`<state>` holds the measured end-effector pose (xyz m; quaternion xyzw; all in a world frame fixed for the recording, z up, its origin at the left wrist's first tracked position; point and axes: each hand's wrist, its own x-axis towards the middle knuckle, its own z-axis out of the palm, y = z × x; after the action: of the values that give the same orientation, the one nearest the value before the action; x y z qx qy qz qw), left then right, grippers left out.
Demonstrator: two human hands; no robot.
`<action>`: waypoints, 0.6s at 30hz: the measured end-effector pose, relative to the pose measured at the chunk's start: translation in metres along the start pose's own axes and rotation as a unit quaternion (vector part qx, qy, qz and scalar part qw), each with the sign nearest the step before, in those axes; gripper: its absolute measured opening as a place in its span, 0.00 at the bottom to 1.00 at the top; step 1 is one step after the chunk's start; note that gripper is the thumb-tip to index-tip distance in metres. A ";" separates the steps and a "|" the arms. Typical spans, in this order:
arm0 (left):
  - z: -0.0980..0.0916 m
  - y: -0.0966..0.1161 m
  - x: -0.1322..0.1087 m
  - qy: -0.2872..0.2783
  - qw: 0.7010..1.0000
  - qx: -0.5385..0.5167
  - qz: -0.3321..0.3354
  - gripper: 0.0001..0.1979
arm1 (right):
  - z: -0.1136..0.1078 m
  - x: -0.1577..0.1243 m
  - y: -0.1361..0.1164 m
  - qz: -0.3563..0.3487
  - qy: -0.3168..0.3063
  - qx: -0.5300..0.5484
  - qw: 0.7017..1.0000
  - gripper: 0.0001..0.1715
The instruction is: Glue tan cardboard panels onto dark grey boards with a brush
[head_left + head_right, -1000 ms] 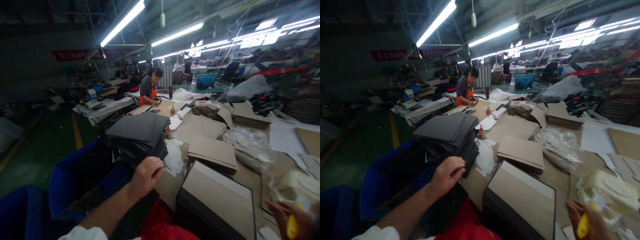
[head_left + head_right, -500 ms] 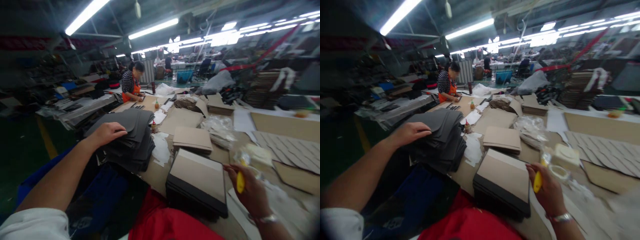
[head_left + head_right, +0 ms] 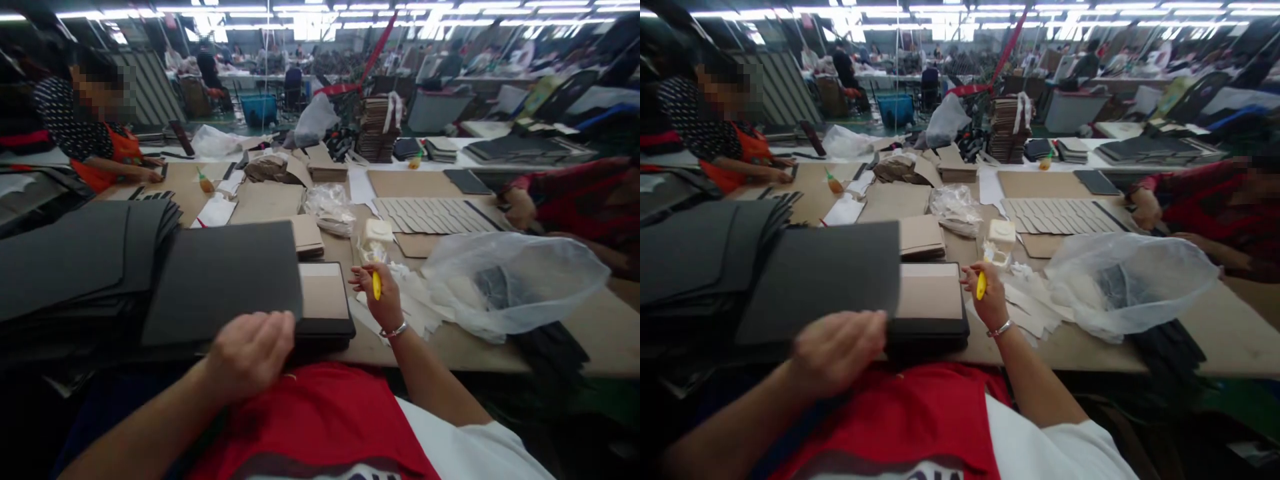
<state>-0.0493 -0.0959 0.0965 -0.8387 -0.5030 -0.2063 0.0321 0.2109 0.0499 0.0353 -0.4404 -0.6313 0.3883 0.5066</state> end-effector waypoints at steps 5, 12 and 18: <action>0.119 0.053 0.057 -0.119 0.979 0.023 0.163 0.11 | -0.003 -0.017 0.038 0.015 -0.048 -0.170 0.984 0.13; 0.103 -0.030 0.014 0.009 0.986 0.022 -0.164 0.29 | -0.008 -0.024 0.057 -0.037 -0.074 -0.271 0.959 0.14; 0.114 -0.048 -0.020 -0.073 0.969 -0.014 -0.235 0.30 | 0.001 -0.015 0.062 -0.065 -0.103 -0.310 0.943 0.14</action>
<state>-0.0624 -0.0587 -0.0225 -0.7101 -0.6841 -0.1532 -0.0654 0.2213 0.0546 -0.0270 -0.4914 -0.7962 0.1831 0.3019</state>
